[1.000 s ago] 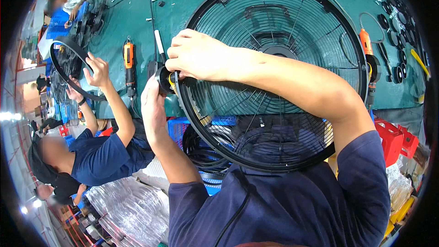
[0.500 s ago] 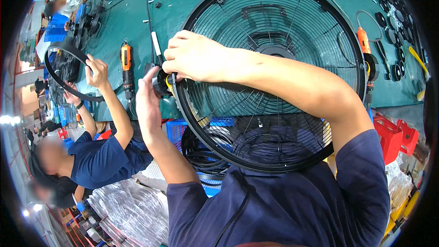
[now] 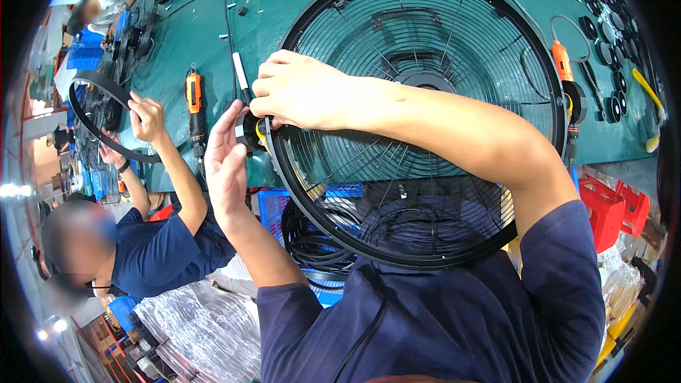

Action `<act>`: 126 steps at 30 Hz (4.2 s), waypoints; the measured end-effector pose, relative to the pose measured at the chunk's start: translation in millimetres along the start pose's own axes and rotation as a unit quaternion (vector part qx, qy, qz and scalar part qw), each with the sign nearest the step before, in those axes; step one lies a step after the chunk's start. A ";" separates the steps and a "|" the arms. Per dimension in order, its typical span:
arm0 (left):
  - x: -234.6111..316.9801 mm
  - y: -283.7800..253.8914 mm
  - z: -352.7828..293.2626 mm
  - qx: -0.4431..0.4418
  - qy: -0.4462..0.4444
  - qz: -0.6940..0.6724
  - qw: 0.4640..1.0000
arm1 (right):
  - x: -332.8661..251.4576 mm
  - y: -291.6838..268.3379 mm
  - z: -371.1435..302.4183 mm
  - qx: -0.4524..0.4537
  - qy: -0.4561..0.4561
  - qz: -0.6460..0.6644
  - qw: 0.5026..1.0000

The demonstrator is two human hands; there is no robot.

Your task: The person is assembling an industrial fan by attaching the guard and other components.

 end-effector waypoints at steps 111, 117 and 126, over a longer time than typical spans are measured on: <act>-9.2 20.2 33.1 -0.044 0.073 0.371 0.925 | 0.1 -1.8 -1.6 -0.010 0.012 -0.072 0.997; -1.9 1.5 38.8 0.010 0.044 0.253 0.966 | -1.9 1.2 -0.4 -0.023 0.006 -0.044 0.999; -12.2 12.9 35.0 -0.059 -0.006 0.420 0.906 | 1.1 -3.2 -1.3 -0.014 0.017 -0.084 0.996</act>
Point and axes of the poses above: each hand's wrist, its own z-axis towards the middle knuckle, its own y-axis out of the palm, x = y × z, the point moved 6 cm from there along z, towards the middle knuckle, and after that the axes turned 2 degrees about y, right-handed, at the moved point
